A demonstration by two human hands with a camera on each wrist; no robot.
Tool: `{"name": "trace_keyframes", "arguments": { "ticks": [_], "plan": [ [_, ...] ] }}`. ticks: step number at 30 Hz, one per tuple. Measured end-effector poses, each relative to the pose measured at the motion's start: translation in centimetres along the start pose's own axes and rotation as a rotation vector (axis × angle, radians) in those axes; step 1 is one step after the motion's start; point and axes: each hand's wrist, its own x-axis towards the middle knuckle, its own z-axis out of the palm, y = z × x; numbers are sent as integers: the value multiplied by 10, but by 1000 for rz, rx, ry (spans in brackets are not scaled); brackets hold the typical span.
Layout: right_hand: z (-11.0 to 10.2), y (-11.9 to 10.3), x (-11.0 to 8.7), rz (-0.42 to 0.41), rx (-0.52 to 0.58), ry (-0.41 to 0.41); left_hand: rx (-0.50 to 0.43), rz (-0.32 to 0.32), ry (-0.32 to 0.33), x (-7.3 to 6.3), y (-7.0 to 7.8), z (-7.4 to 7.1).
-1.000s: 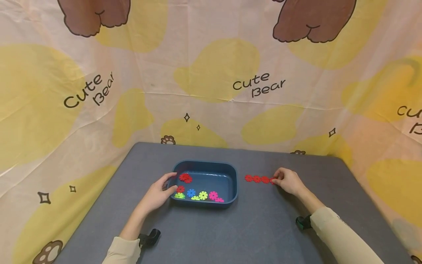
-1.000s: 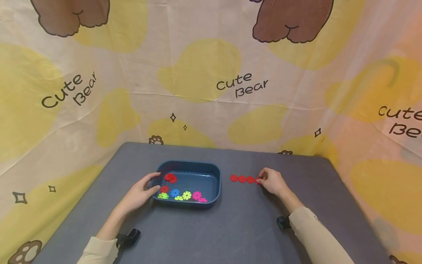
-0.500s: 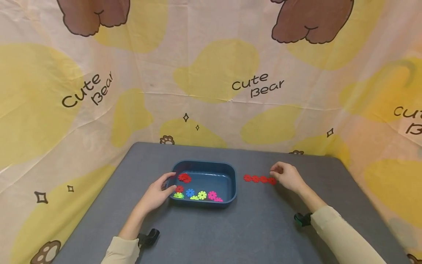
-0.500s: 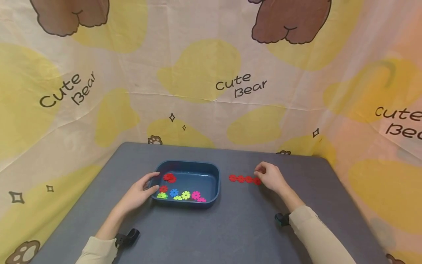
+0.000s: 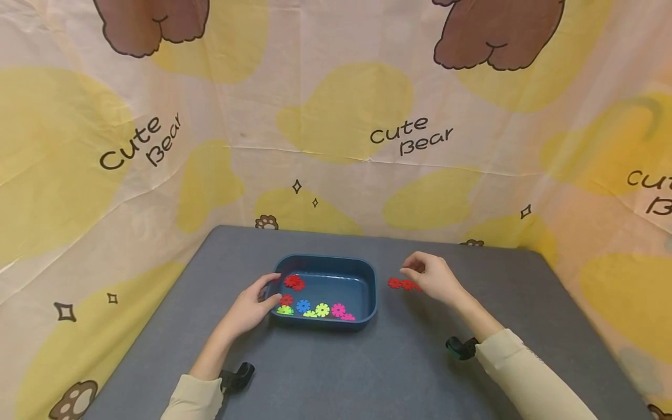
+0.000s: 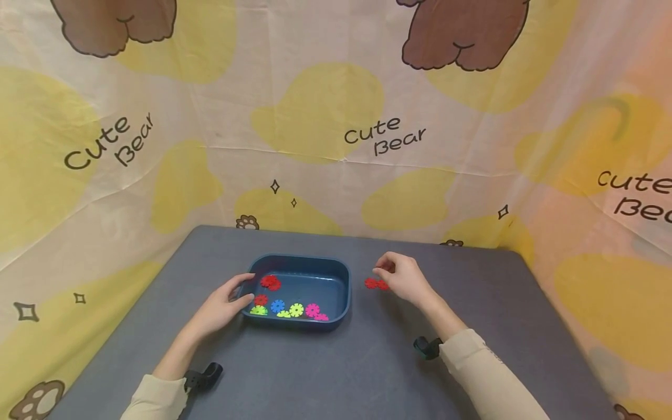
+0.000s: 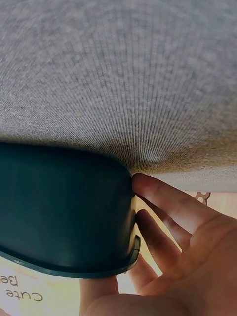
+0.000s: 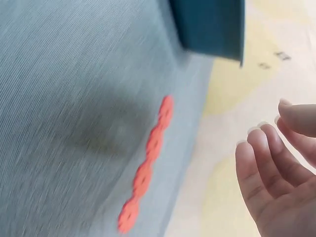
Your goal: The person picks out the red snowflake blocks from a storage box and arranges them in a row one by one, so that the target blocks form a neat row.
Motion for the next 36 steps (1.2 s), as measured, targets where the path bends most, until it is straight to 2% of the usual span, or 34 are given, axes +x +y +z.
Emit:
{"name": "trace_keyframes", "arguments": {
  "ticks": [10, 16, 29, 36],
  "plan": [
    [30, -36, 8, -62, 65, 0, -1, -11, 3, -1, 1, 0],
    [51, -52, 14, -92, 76, -8, -1, 4, 1, -1, 2, -1],
    [94, -82, 29, -148, 129, -109, -26, 1, -13, -1, 0, -2],
    [116, -97, 36, -148, 137, -155, -37, -8, -14, 1, -1, -1]
  ]
}}
